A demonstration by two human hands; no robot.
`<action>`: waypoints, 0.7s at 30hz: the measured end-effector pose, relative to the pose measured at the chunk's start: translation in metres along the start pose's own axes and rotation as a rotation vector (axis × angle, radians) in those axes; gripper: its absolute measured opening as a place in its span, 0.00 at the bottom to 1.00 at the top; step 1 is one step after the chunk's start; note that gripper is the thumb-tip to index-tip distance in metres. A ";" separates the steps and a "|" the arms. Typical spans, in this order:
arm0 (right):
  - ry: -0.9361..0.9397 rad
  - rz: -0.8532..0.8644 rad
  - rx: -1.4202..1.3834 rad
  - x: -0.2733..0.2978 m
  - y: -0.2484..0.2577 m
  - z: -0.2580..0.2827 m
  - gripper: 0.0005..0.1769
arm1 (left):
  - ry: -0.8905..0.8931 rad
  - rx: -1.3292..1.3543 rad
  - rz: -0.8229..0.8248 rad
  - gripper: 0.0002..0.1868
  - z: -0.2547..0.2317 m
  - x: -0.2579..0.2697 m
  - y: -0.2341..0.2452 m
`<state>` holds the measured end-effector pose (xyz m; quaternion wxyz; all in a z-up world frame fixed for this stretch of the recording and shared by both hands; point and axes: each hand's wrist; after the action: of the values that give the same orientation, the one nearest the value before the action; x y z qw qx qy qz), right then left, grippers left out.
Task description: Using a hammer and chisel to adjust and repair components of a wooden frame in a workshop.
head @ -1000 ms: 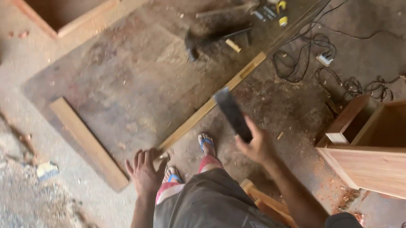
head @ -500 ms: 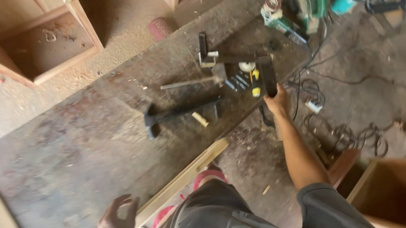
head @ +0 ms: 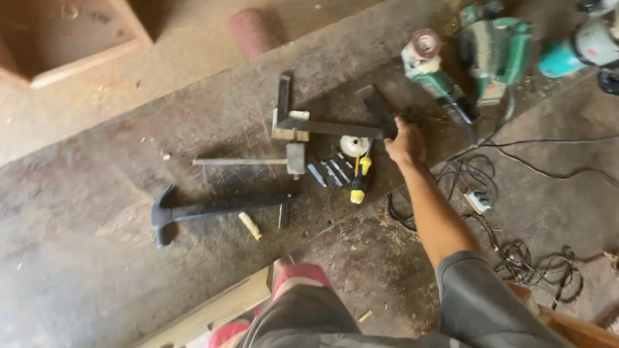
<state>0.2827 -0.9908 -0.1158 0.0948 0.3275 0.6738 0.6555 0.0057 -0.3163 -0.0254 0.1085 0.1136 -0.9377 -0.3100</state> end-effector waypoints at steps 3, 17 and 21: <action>0.292 -0.412 -0.090 0.048 0.029 0.026 0.29 | 0.077 -0.159 -0.020 0.13 -0.070 -0.002 0.005; 0.998 0.131 -0.074 0.218 -0.045 0.158 0.28 | 0.125 0.045 0.044 0.08 -0.165 0.019 -0.033; 1.031 0.179 0.052 0.203 -0.050 0.160 0.16 | 0.121 0.099 0.046 0.08 -0.153 0.024 -0.026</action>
<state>0.2003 -0.7411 -0.1210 -0.3139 0.0207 0.6185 0.7200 0.0285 -0.4289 0.0817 0.1662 0.1158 -0.9460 -0.2531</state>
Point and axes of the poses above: each hand's wrist, its own x-axis away from the middle knuckle, its own y-axis out of the back of the hand, z = x × y, and after that the axes turned 11 degrees about x, right-handed
